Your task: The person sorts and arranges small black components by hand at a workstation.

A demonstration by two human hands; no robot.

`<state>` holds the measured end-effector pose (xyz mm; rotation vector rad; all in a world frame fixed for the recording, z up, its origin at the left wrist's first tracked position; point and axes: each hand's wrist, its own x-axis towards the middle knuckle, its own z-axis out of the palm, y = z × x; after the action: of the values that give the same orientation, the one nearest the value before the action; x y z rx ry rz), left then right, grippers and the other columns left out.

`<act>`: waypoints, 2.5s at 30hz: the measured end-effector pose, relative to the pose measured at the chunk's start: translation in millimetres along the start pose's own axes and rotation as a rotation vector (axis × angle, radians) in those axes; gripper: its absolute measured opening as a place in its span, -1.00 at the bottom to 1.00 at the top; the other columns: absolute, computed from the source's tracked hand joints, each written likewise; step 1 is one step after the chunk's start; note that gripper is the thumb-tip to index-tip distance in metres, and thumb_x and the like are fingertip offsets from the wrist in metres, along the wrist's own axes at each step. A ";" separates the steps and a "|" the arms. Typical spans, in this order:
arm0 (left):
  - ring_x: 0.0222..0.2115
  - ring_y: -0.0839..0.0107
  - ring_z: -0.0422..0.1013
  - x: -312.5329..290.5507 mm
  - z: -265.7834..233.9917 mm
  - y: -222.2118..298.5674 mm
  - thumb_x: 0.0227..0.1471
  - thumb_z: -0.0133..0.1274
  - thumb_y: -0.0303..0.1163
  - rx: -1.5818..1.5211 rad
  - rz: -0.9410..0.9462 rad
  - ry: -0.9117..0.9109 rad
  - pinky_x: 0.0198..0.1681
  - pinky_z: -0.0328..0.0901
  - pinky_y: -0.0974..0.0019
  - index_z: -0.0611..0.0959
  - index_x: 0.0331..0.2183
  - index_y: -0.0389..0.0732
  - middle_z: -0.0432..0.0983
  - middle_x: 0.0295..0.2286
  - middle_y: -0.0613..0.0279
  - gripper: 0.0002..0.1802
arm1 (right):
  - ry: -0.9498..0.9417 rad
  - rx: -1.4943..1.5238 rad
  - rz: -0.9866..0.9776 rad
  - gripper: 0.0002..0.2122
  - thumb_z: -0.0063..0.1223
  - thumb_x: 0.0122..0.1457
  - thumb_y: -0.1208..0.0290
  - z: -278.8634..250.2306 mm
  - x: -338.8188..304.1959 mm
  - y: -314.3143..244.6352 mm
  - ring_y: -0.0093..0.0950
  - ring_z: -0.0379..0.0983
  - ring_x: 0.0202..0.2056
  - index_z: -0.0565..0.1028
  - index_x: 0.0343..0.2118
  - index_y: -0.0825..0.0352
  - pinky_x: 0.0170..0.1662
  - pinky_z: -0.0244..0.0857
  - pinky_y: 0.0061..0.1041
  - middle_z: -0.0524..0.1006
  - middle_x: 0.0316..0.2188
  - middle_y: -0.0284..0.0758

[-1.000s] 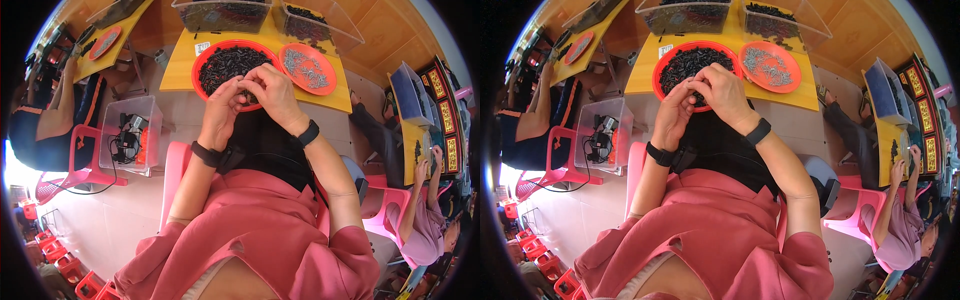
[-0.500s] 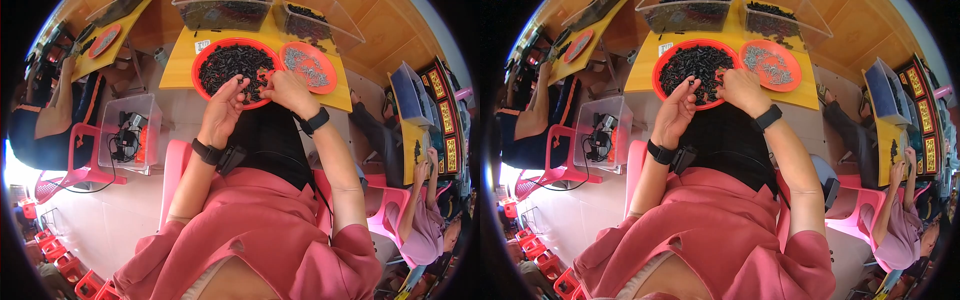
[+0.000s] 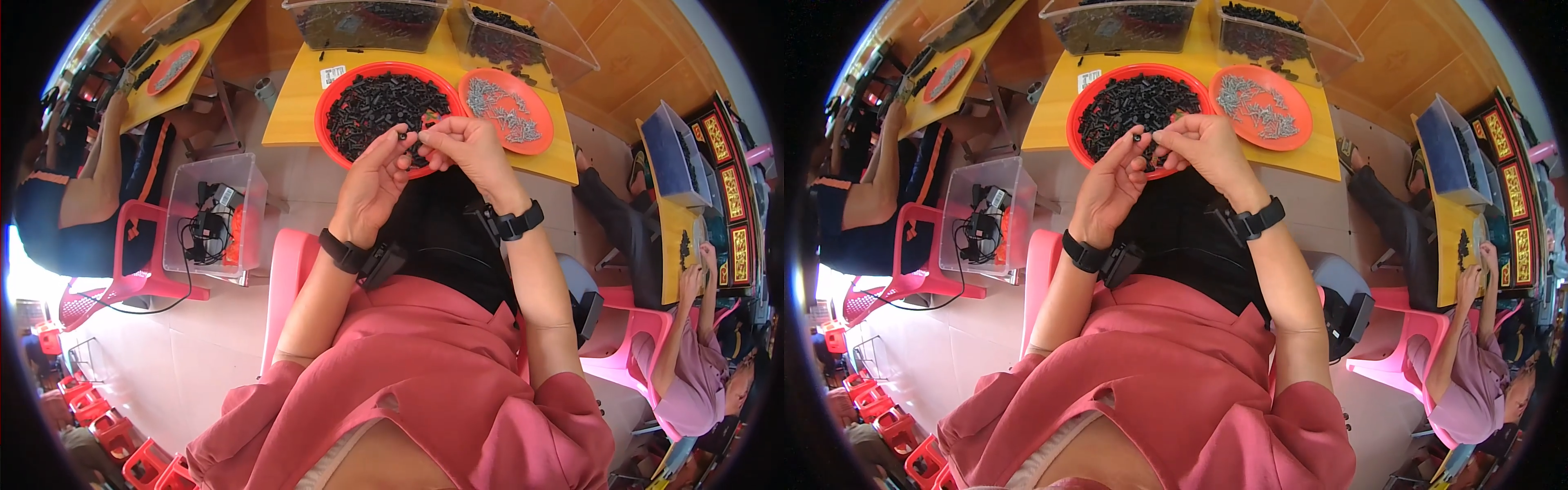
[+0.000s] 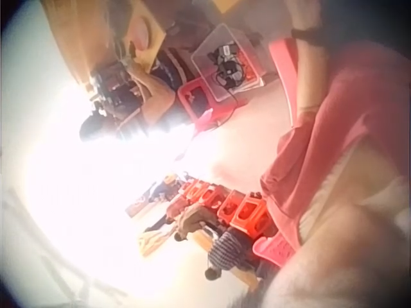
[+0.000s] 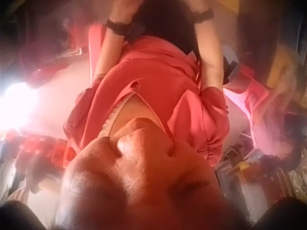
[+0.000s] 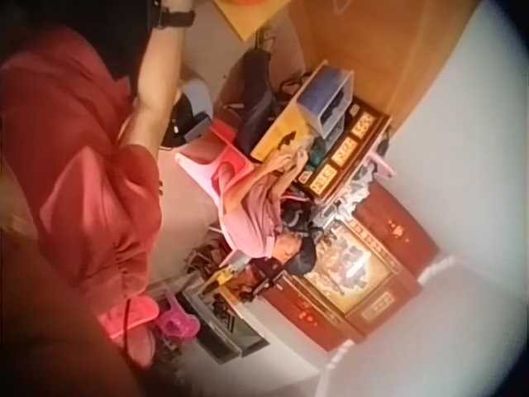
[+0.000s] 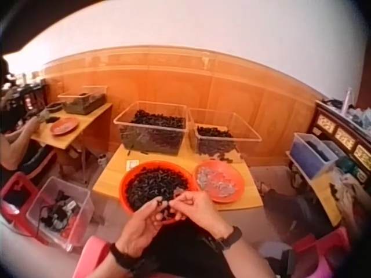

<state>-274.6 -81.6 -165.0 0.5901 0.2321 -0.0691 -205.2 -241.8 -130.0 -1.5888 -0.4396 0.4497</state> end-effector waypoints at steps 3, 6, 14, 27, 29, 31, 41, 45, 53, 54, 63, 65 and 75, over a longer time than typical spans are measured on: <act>-0.50 0.65 0.34 1.0 -0.2 -2.1 0.13 0.00 -0.30 -0.055 -0.013 -0.048 -0.44 0.23 0.57 0.48 -0.10 -0.19 0.54 -0.28 0.31 -0.70 | 0.001 0.204 0.050 -0.83 0.12 0.11 0.38 2.4 -4.9 -0.9 -0.65 0.48 -0.54 0.52 -0.40 0.42 -0.47 0.36 -0.72 0.56 -0.51 -0.34; -0.49 0.64 0.34 -0.1 4.2 -1.4 0.13 -0.01 -0.30 -0.050 0.004 -0.077 -0.41 0.25 0.56 0.48 -0.10 -0.20 0.54 -0.30 0.32 -0.69 | 0.018 0.355 0.088 -0.82 0.13 0.11 0.39 5.9 -6.1 1.4 -0.62 0.51 -0.50 0.53 -0.37 0.43 -0.42 0.40 -0.69 0.57 -0.48 -0.33; -0.47 0.62 0.37 -0.4 2.9 -1.2 0.15 -0.04 -0.31 -0.095 0.039 -0.093 -0.38 0.28 0.55 0.47 -0.09 -0.22 0.55 -0.29 0.30 -0.70 | 0.020 0.362 -0.043 -0.78 0.08 0.14 0.43 15.9 -13.5 -0.2 -0.59 0.52 -0.42 0.52 -0.21 0.46 -0.36 0.43 -0.66 0.57 -0.42 -0.31; -0.45 0.60 0.39 1.6 3.6 -5.5 0.16 -0.06 -0.32 -0.105 0.081 -0.122 -0.31 0.35 0.50 0.48 -0.11 -0.24 0.54 -0.30 0.27 -0.71 | 0.102 0.439 -0.146 -0.80 0.02 0.17 0.51 34.4 -18.6 5.7 -0.62 0.49 -0.43 0.51 -0.16 0.44 -0.35 0.44 -0.63 0.53 -0.44 -0.34; -0.47 0.61 0.38 2.2 3.9 -5.3 0.16 -0.05 -0.32 -0.093 0.097 -0.117 -0.32 0.34 0.50 0.48 -0.11 -0.24 0.54 -0.30 0.27 -0.71 | 0.087 0.427 -0.158 -0.79 0.01 0.17 0.53 34.4 -19.2 5.4 -0.62 0.48 -0.43 0.50 -0.14 0.45 -0.34 0.44 -0.63 0.53 -0.43 -0.33; -0.47 0.62 0.38 0.3 3.4 -1.3 0.15 -0.05 -0.33 -0.073 0.112 -0.126 -0.32 0.34 0.51 0.48 -0.10 -0.24 0.54 -0.30 0.27 -0.71 | 0.098 0.332 -0.158 -0.76 0.01 0.16 0.55 34.0 -20.2 5.2 -0.66 0.45 -0.41 0.48 -0.10 0.44 -0.34 0.41 -0.67 0.51 -0.40 -0.36; -0.51 0.64 0.37 -9.3 17.3 3.6 0.14 -0.03 -0.37 0.115 0.248 -0.041 -0.37 0.32 0.57 0.50 -0.09 -0.26 0.55 -0.29 0.21 -0.70 | 0.212 0.105 -0.344 -0.65 0.05 0.09 0.64 38.7 -25.1 -4.6 -0.75 0.38 -0.37 0.40 -0.02 0.39 -0.30 0.29 -0.77 0.47 -0.36 -0.42; -0.52 0.64 0.38 -10.8 22.7 2.2 0.12 -0.01 -0.39 0.172 0.271 -0.013 -0.41 0.31 0.59 0.51 -0.10 -0.27 0.55 -0.30 0.20 -0.70 | 0.251 -0.009 -0.393 -0.63 0.08 0.04 0.66 39.9 -26.4 -6.6 -0.70 0.42 -0.41 0.36 -0.04 0.39 -0.32 0.35 -0.70 0.49 -0.42 -0.38; -0.54 0.67 0.36 -11.4 26.0 0.4 0.11 0.01 -0.44 0.288 0.330 0.035 -0.47 0.24 0.62 0.57 -0.14 -0.29 0.55 -0.40 0.29 -0.74 | 0.284 -0.064 -0.448 -0.61 0.05 0.04 0.67 41.8 -28.3 -8.2 -0.66 0.45 -0.41 0.31 -0.02 0.39 -0.32 0.37 -0.68 0.51 -0.42 -0.33; -0.54 0.67 0.36 -11.6 26.0 0.6 0.11 0.01 -0.44 0.288 0.331 0.036 -0.47 0.24 0.62 0.57 -0.14 -0.29 0.55 -0.40 0.29 -0.74 | 0.272 -0.042 -0.442 -0.60 0.05 0.05 0.67 42.3 -28.2 -8.4 -0.66 0.45 -0.41 0.29 -0.02 0.40 -0.32 0.37 -0.68 0.51 -0.42 -0.32; -0.49 0.65 0.31 -10.9 19.0 2.7 0.12 -0.01 -0.44 0.424 0.420 -0.025 -0.39 0.26 0.59 0.56 -0.13 -0.31 0.53 -0.38 0.30 -0.73 | 0.177 0.161 -0.366 -0.55 0.06 0.10 0.63 40.2 -28.2 -6.5 -0.62 0.46 -0.33 0.18 0.04 0.40 -0.21 0.36 -0.66 0.50 -0.36 -0.27; -0.51 0.66 0.30 -10.7 19.7 1.7 0.12 0.00 -0.46 0.450 0.464 -0.019 -0.41 0.24 0.60 0.57 -0.14 -0.31 0.53 -0.40 0.31 -0.74 | 0.172 0.192 -0.369 -0.54 0.07 0.10 0.63 40.1 -27.3 -4.0 -0.61 0.46 -0.33 0.16 0.04 0.40 -0.21 0.37 -0.65 0.50 -0.35 -0.25; -0.52 0.68 0.29 -14.2 24.2 0.0 0.11 -0.01 -0.50 0.673 0.686 -0.053 -0.41 0.23 0.61 0.61 -0.20 -0.32 0.48 -0.47 0.36 -0.79 | 0.128 0.471 -0.267 -0.53 0.09 0.08 0.64 39.2 -25.1 0.3 -0.55 0.48 -0.35 0.13 0.01 0.39 -0.22 0.40 -0.61 0.51 -0.34 -0.17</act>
<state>-283.6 -95.1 -142.1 1.3081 -0.0650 0.5195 -247.4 -222.2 -131.9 -1.0776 -0.4057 0.2228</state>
